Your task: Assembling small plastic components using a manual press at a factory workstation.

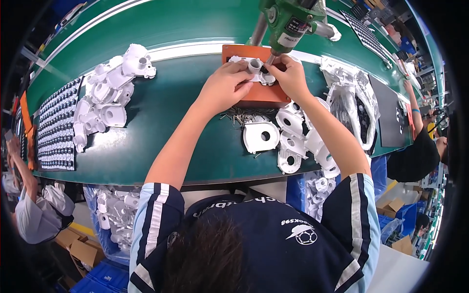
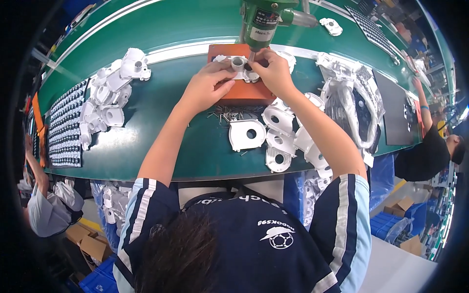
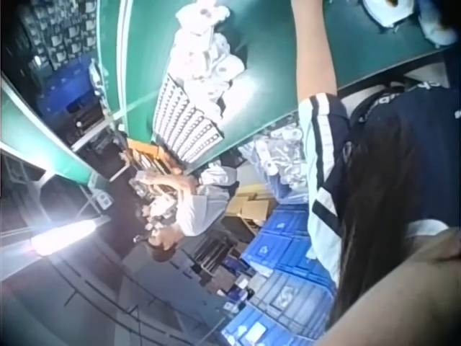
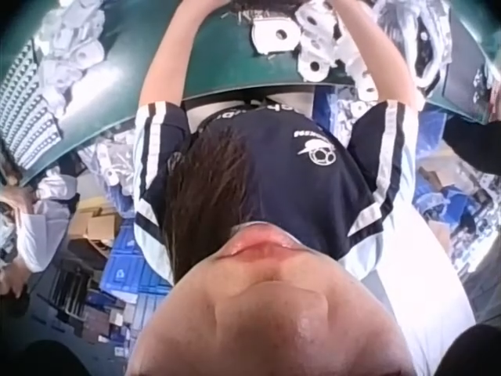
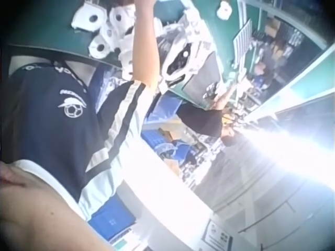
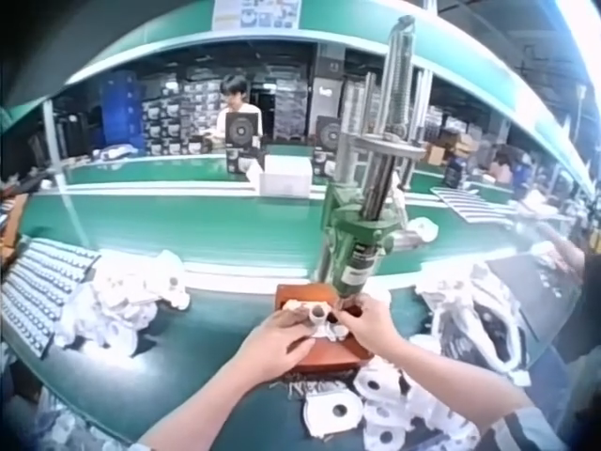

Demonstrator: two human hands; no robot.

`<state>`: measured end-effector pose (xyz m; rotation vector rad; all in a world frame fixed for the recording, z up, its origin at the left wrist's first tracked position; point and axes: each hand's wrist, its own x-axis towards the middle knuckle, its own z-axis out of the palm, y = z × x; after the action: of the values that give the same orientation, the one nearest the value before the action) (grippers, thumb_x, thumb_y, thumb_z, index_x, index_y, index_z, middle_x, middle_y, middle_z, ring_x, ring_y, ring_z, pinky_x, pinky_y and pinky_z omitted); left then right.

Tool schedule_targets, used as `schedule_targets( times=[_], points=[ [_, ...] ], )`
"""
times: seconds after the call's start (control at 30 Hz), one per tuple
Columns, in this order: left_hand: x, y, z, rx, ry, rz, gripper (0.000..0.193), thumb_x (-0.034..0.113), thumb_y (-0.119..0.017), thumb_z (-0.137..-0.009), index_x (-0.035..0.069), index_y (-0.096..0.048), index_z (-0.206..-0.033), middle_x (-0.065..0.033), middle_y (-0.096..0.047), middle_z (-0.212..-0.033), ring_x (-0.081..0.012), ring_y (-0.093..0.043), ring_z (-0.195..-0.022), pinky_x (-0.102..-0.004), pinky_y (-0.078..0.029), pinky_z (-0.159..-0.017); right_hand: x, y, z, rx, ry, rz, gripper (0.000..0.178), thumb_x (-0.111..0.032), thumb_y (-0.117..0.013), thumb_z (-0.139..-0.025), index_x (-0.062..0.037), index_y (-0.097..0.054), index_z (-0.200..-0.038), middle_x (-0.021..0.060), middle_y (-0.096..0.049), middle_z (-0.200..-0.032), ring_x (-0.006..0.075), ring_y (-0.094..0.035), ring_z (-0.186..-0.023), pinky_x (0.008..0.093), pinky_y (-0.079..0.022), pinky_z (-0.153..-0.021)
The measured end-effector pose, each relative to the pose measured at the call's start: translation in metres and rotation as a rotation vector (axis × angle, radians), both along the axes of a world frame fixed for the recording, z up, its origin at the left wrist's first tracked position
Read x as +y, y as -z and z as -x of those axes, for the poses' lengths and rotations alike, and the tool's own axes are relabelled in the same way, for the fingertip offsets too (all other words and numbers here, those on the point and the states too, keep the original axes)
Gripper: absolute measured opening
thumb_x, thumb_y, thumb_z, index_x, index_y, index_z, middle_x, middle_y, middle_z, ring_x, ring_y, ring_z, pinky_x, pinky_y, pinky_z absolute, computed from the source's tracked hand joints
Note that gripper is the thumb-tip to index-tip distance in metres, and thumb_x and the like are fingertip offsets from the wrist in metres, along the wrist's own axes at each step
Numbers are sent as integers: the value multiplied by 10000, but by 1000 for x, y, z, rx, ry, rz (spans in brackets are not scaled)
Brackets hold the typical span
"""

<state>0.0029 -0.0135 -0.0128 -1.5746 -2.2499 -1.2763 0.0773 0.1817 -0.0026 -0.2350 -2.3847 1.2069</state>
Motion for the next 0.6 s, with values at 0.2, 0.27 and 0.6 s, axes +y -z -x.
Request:
schedule_targets(
  times=[0.2,0.27,0.6],
  points=[
    [-1,0,0,9,4,21,219,187,-591,-801,46,-656,-956,-98,-578,-1133,-288,-523,-1074,-379,-430,-907,8,0,-7,-22,-99,-37,171,-111,-650,-799,25,-623,-899,66,-617,-925,118,-558,-797,252,-451,-690],
    [1,1,1,17,4,15,221,188,-593,-799,46,-655,-956,-99,-576,-1137,-290,-521,-1078,-380,-428,-911,6,-7,-18,13,-153,-174,182,-107,-638,-799,1,-630,-945,86,-590,-1008,171,-533,-898,280,-437,-762],
    [-1,4,4,35,-10,19,244,216,-607,-794,48,-647,-966,-124,-560,-1172,-304,-502,-1104,-383,-417,-929,32,-10,-29,-133,-3,-344,318,-130,-562,-835,-56,-582,-1143,149,-550,-1149,304,-515,-1047,375,-392,-937]
  ],
)
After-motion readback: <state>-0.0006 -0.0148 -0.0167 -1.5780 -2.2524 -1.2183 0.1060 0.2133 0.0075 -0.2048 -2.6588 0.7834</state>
